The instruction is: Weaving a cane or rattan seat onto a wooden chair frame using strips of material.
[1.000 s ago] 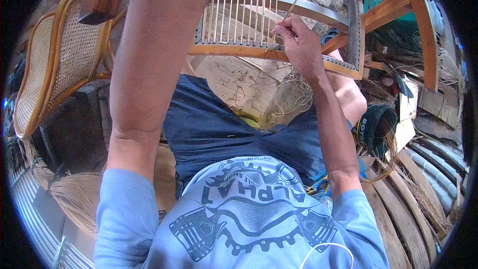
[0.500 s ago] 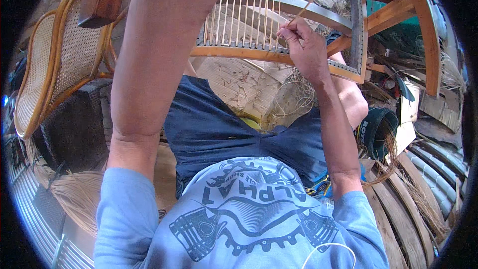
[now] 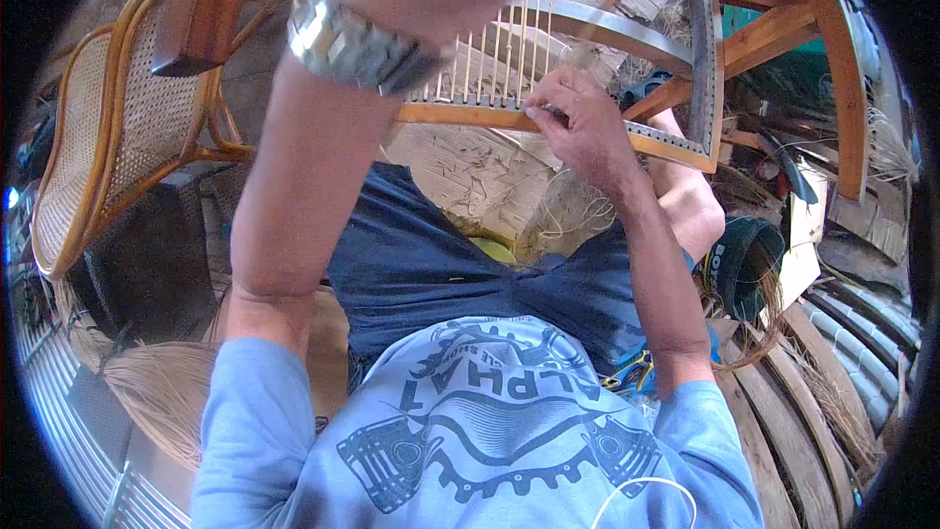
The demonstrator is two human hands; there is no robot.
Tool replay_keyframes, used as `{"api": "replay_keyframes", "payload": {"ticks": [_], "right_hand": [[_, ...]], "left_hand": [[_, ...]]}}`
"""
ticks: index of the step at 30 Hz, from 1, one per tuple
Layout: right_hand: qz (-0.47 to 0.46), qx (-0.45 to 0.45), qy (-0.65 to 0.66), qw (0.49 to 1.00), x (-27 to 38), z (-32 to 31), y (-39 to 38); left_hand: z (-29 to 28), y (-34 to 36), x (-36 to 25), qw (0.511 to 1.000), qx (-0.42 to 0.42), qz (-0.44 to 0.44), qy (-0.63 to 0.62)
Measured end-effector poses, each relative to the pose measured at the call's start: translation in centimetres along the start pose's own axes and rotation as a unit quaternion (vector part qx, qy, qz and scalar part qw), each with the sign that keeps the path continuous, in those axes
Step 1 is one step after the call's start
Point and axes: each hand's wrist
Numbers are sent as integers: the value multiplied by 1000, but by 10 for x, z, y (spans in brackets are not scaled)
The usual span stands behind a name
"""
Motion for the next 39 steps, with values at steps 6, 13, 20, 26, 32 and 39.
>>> {"api": "replay_keyframes", "payload": {"ticks": [6, 13, 20, 26, 32, 39], "right_hand": [[7, -29, 15, 999, 4, 7, -6], [16, -35, 51, 998, 3, 7, -7], [5, 63, 12, 998, -42, -39, -15], [34, 249, 120, 960, -136, -40, 57], [112, 637, 410, 643, -145, 27, 110], [-23, 651, 433, 623, -169, 48, 108]], "left_hand": [[22, -27, 28, 991, -20, 40, -123], [40, -50, 35, 987, -105, -24, -120], [54, -63, 33, 976, -161, -99, -113], [52, -62, 41, 984, -159, -70, -47], [43, -61, 49, 993, -79, -53, 66], [43, -63, 51, 994, -90, -63, -7]]}}
Point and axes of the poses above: each hand's wrist, its own y-axis towards the middle knuckle, its own z-axis out of the palm, x = y × z, and after that the axes turned 15 degrees about x, right-handed
